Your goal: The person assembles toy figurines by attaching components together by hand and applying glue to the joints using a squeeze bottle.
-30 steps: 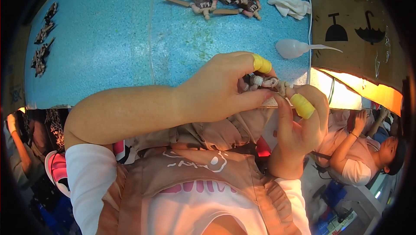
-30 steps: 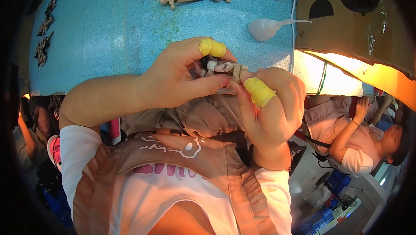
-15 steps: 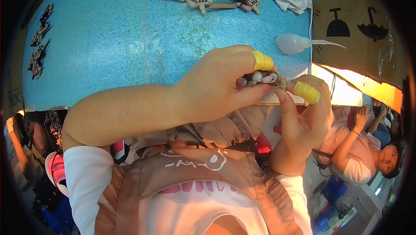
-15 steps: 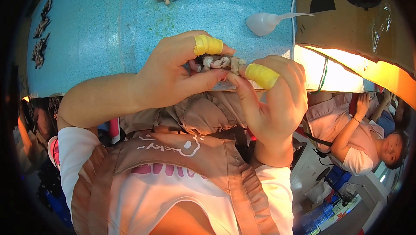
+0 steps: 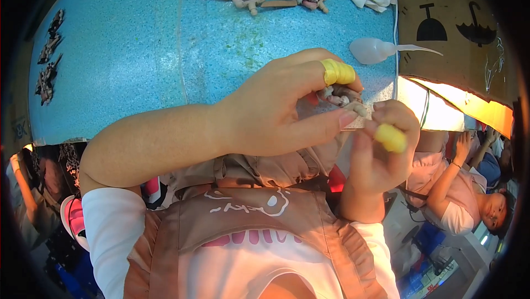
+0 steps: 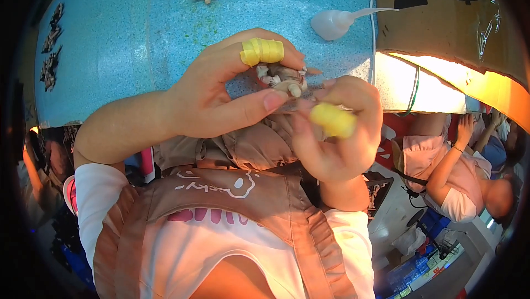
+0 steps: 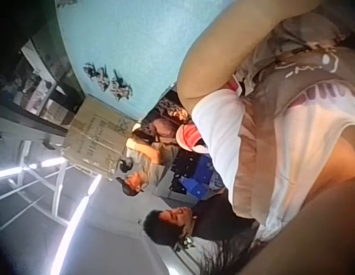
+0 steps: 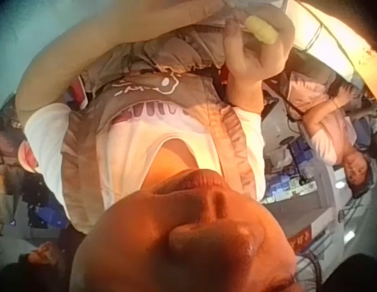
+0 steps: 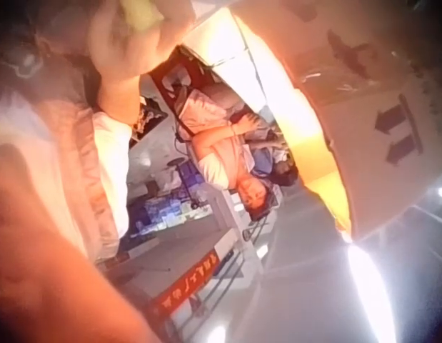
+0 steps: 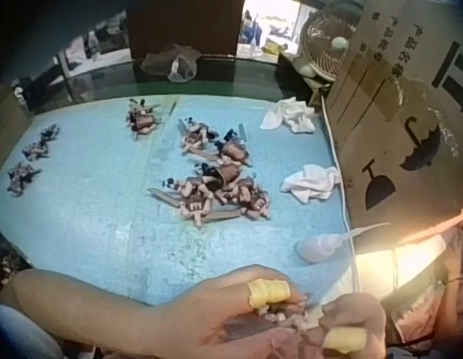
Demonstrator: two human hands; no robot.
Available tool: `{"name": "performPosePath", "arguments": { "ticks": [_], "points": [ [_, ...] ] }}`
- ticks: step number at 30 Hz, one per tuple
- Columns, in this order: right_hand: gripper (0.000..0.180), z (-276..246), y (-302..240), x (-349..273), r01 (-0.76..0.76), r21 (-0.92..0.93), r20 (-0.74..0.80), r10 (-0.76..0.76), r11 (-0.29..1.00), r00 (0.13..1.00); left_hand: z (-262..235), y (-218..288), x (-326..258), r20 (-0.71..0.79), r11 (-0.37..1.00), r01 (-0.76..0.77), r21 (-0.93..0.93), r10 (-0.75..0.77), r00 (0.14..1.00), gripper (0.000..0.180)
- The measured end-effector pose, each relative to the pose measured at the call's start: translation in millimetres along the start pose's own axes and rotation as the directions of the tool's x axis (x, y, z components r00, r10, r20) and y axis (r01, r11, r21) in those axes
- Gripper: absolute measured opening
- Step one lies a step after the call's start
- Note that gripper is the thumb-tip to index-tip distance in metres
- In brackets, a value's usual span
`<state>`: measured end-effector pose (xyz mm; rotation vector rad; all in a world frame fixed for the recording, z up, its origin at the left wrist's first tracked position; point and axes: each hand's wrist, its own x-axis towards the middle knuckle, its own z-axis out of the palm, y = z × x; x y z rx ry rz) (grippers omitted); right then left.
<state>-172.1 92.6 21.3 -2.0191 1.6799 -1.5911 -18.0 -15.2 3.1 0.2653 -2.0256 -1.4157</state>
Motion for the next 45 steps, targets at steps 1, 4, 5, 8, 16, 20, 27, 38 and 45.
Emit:
{"name": "performPosePath", "arguments": {
  "ticks": [1,4,5,8,16,20,27,38,45],
  "points": [
    [0.015,0,-2,-1,-0.12,0.1,-0.045,0.124,0.988,0.991,0,-2,0,0.003,1.0,0.0,-0.003,0.0,1.0,0.033],
    [0.016,4,2,3,-0.174,0.15,0.033,0.171,0.973,0.985,2,-4,0,-0.038,0.997,-0.077,0.031,0.078,0.996,0.033],
    [0.018,4,4,2,-0.183,0.176,0.053,0.177,0.967,0.983,1,-4,0,-0.026,0.993,-0.097,0.062,0.099,0.995,0.033],
    [0.018,3,5,5,-0.121,0.091,0.065,0.115,0.988,0.991,0,-3,1,-0.005,0.986,-0.121,0.113,0.122,0.992,0.034],
    [0.017,4,0,4,-0.21,0.033,0.08,0.207,0.977,0.975,5,-2,-1,-0.002,0.968,-0.138,0.209,0.142,0.99,0.034],
    [0.016,2,-2,8,-0.257,-0.004,0.096,0.256,0.967,0.962,5,-3,-1,-0.021,0.985,-0.091,0.143,0.095,0.995,0.034],
    [0.015,4,-1,7,-0.296,0.043,0.13,0.288,0.954,0.949,4,-2,-2,-0.018,0.968,-0.075,0.241,0.081,0.997,0.034],
    [0.046,7,10,2,-0.075,0.107,0.076,0.067,0.991,0.995,1,10,1,0.056,0.857,0.378,-0.35,-0.384,0.922,0.029],
    [0.069,5,16,-3,-0.216,0.019,0.155,0.21,0.976,0.965,-1,11,-2,0.231,0.655,0.482,-0.582,-0.436,0.87,0.057]
  ]
}}
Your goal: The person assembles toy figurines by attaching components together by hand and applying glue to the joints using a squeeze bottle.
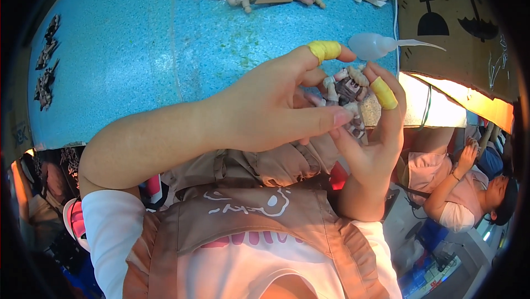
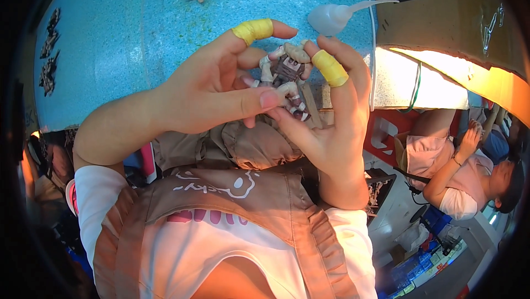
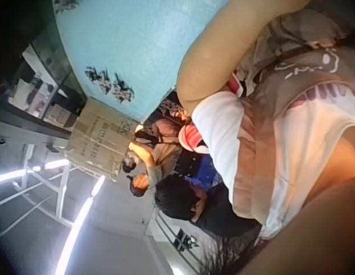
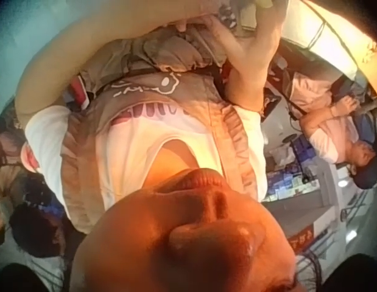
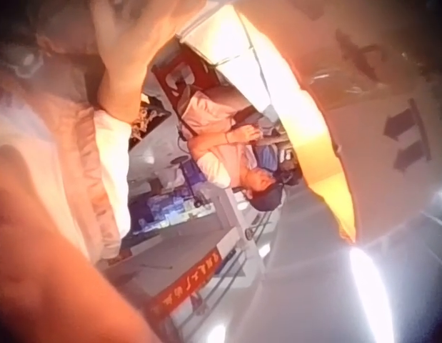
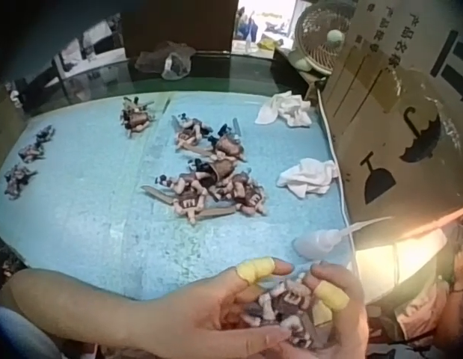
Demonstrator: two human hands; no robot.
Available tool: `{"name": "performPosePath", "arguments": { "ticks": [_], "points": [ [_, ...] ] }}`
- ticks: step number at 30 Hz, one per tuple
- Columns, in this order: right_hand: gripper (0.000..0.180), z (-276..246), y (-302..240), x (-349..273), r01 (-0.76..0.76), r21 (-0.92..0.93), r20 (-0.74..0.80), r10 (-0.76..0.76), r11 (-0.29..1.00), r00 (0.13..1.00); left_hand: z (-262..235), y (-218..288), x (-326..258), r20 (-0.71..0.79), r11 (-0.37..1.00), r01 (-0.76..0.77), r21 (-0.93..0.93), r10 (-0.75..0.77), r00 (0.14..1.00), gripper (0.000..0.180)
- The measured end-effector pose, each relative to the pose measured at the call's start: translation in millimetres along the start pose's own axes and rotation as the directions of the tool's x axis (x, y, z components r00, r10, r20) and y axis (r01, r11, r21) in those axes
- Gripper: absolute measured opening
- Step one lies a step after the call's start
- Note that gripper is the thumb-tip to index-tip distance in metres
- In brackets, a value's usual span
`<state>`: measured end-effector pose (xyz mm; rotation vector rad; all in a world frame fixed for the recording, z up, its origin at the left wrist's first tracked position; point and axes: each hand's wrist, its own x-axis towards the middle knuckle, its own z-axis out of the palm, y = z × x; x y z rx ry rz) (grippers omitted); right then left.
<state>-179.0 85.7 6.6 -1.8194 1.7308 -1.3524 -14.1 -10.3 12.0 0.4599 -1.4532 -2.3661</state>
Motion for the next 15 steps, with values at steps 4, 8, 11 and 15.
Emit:
{"name": "performPosePath", "arguments": {
  "ticks": [4,8,11,15],
  "points": [
    [0.068,0.0,-1.6,-0.2,-0.073,0.206,0.008,0.073,0.976,0.997,0.5,7.3,2.5,0.02,0.998,0.045,-0.031,-0.045,0.999,0.058],
    [0.067,-3.7,-0.3,-0.2,-0.025,0.075,0.064,0.02,0.997,0.998,-1.3,5.5,2.4,0.013,0.999,0.039,0.026,-0.039,0.999,0.058],
    [0.065,-2.7,2.0,0.2,0.0,0.11,0.033,-0.004,0.994,0.999,0.1,4.0,1.9,0.001,0.999,0.018,0.038,-0.018,1.0,0.059],
    [0.063,-9.1,-4.1,6.7,0.17,-0.213,0.075,-0.158,0.962,0.985,-0.5,1.3,1.1,-0.01,0.998,-0.044,0.043,0.045,0.999,0.059]
  ]
}}
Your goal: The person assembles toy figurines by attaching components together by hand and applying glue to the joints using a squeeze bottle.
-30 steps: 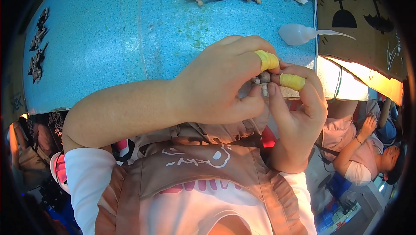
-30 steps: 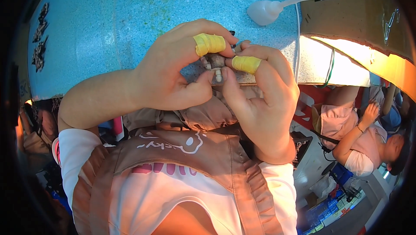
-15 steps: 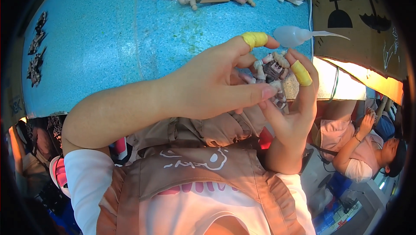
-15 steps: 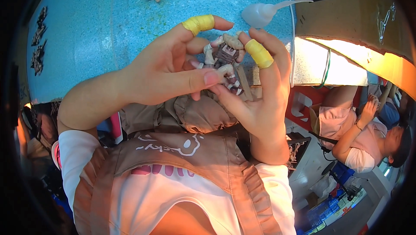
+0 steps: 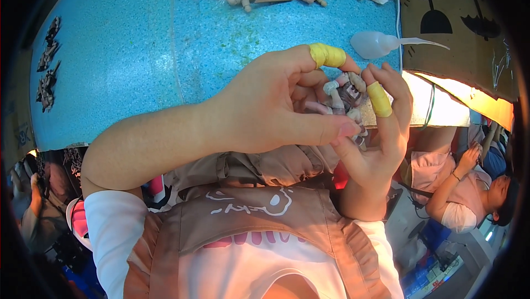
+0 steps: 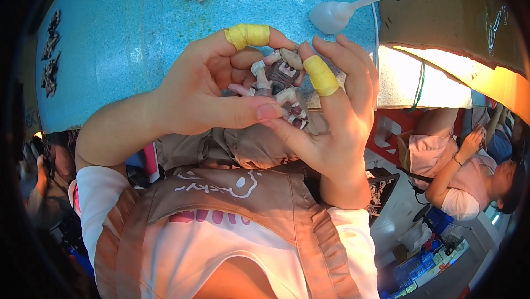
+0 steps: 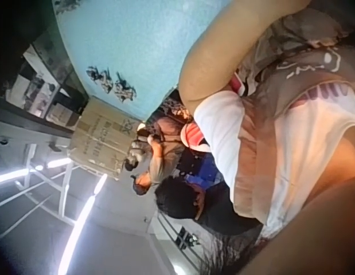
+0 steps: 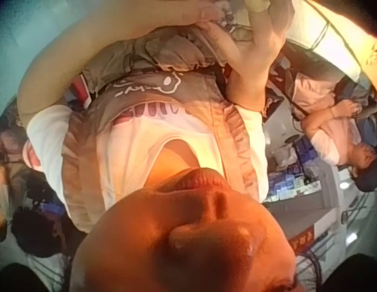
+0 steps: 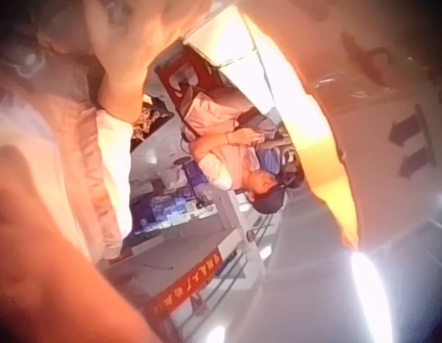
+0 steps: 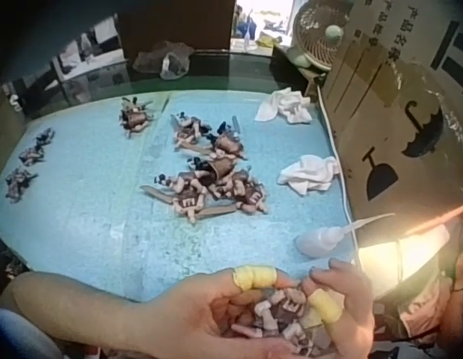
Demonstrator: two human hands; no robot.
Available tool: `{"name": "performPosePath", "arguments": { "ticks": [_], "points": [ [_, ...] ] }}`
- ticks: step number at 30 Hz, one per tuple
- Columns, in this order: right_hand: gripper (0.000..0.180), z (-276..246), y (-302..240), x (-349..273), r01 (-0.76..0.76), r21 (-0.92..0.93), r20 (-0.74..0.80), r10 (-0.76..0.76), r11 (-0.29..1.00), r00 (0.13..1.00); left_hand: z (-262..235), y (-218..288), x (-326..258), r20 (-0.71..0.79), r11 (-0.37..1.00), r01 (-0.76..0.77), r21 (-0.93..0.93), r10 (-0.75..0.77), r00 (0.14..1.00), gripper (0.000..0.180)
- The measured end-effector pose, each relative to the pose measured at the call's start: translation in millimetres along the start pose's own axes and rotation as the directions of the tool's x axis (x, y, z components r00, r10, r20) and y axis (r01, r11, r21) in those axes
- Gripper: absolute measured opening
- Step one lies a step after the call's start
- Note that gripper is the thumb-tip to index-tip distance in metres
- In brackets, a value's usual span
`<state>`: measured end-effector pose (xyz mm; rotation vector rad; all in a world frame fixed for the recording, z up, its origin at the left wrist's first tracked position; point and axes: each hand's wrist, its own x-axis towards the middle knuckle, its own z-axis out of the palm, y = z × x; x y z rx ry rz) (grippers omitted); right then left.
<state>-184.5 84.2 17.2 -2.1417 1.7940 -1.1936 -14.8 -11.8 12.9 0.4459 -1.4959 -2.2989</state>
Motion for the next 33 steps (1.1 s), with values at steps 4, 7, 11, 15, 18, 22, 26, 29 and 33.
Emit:
{"name": "performPosePath", "arguments": {
  "ticks": [4,7,11,15,18,22,26,29,33],
  "points": [
    [0.059,1,-3,3,0.015,-0.063,-0.037,-0.017,0.998,0.999,3,-1,1,-0.006,0.999,-0.032,-0.042,0.032,0.999,0.059],
    [0.052,-6,7,3,-0.098,0.342,0.036,0.091,0.935,0.995,3,0,-1,-0.014,0.993,-0.053,0.108,0.055,0.998,0.063],
    [0.038,1,7,-2,-0.211,0.43,0.013,0.228,0.878,0.974,4,5,-2,0.01,0.967,0.045,0.25,-0.049,0.999,0.07],
    [0.022,8,3,0,-0.229,0.465,-0.063,0.29,0.855,0.955,3,4,-3,0.033,0.95,0.04,0.309,-0.053,0.998,0.07],
    [0.017,9,1,-1,-0.235,0.522,-0.078,0.321,0.82,0.944,4,3,-4,0.022,0.974,0.032,0.224,-0.038,0.999,0.069],
    [0.016,9,-6,-1,-0.293,0.583,-0.067,0.405,0.758,0.912,4,3,-3,0.033,0.983,0.029,0.18,-0.036,0.999,0.067],
    [0.017,9,-8,-1,-0.257,0.595,-0.082,0.375,0.762,0.923,4,1,-4,0.051,0.995,-0.019,0.097,0.014,0.999,0.063],
    [0.017,8,-10,1,-0.27,0.62,-0.086,0.406,0.736,0.91,2,2,-5,0.073,0.996,-0.041,0.079,0.035,0.997,0.06],
    [0.017,7,-8,-1,-0.239,0.614,-0.102,0.376,0.753,0.921,3,1,-4,0.069,0.986,-0.052,0.158,0.041,0.997,0.059]
  ]
}}
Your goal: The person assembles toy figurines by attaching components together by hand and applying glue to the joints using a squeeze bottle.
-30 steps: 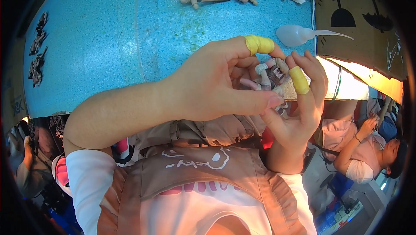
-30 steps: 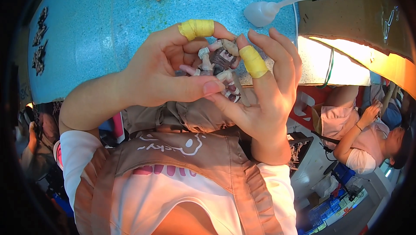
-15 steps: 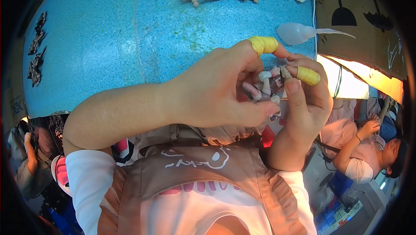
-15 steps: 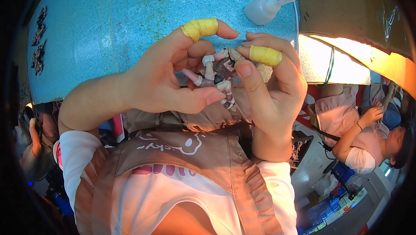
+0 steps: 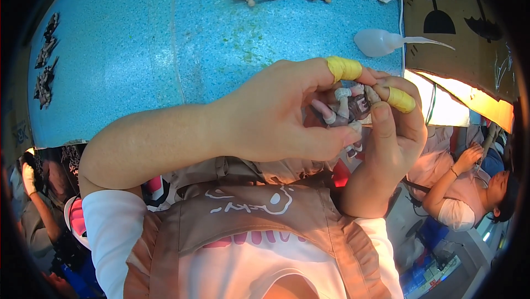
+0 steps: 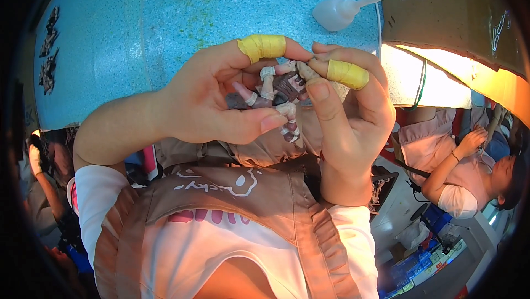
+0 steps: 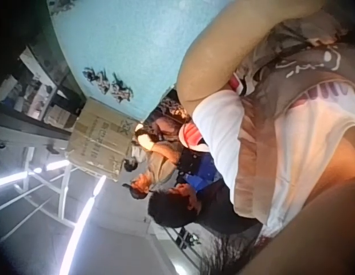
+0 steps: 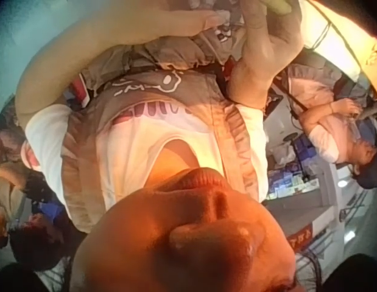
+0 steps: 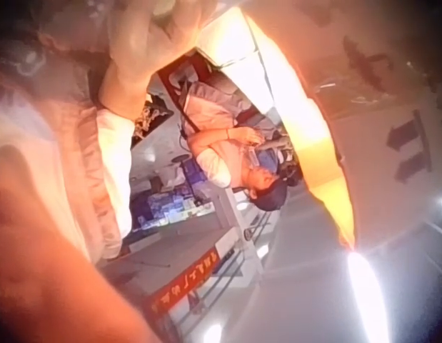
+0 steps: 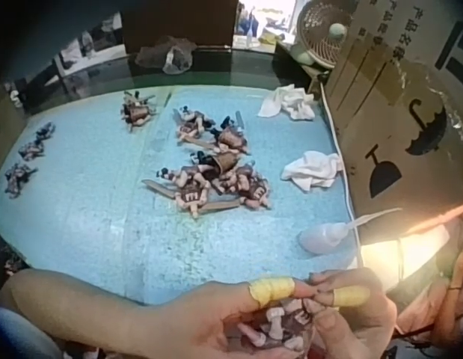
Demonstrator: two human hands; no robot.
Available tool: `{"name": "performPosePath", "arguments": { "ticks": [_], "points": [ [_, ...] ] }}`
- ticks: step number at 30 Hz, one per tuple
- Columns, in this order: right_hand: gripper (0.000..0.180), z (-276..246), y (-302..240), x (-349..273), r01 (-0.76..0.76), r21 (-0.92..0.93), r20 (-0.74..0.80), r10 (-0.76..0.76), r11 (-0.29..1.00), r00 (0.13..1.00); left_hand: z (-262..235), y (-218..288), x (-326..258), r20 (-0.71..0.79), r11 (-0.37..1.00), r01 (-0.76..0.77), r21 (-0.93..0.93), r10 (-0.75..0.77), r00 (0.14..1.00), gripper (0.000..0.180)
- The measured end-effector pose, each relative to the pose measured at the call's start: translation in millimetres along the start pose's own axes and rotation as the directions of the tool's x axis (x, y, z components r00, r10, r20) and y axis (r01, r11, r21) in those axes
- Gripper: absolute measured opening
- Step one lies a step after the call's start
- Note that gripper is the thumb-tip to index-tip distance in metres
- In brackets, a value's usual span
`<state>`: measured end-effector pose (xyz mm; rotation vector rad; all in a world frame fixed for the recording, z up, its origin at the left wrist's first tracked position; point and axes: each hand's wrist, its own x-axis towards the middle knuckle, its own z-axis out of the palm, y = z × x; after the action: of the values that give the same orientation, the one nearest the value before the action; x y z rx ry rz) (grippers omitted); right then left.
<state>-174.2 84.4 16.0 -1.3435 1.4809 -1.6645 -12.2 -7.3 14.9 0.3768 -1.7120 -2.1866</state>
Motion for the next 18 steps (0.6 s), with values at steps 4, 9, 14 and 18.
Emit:
{"name": "performPosePath", "arguments": {
  "ticks": [4,9,14,18],
  "points": [
    [0.021,-3,1,-1,0.187,-0.265,0.086,-0.17,0.946,0.982,2,2,-1,-0.015,0.997,0.068,-0.046,-0.068,0.998,0.058],
    [0.045,-7,-2,-3,0.18,-0.216,0.177,-0.143,0.96,0.974,2,-1,0,-0.032,0.991,-0.053,-0.121,0.049,0.998,0.059],
    [0.07,2,6,-13,0.16,-0.343,0.168,-0.107,0.926,0.98,-1,0,5,-0.063,0.97,0.031,-0.242,-0.047,0.997,0.057],
    [0.063,9,5,-13,0.04,-0.097,0.085,-0.031,0.995,0.996,1,0,5,-0.066,0.961,0.032,-0.276,-0.052,0.996,0.054]
  ]
}}
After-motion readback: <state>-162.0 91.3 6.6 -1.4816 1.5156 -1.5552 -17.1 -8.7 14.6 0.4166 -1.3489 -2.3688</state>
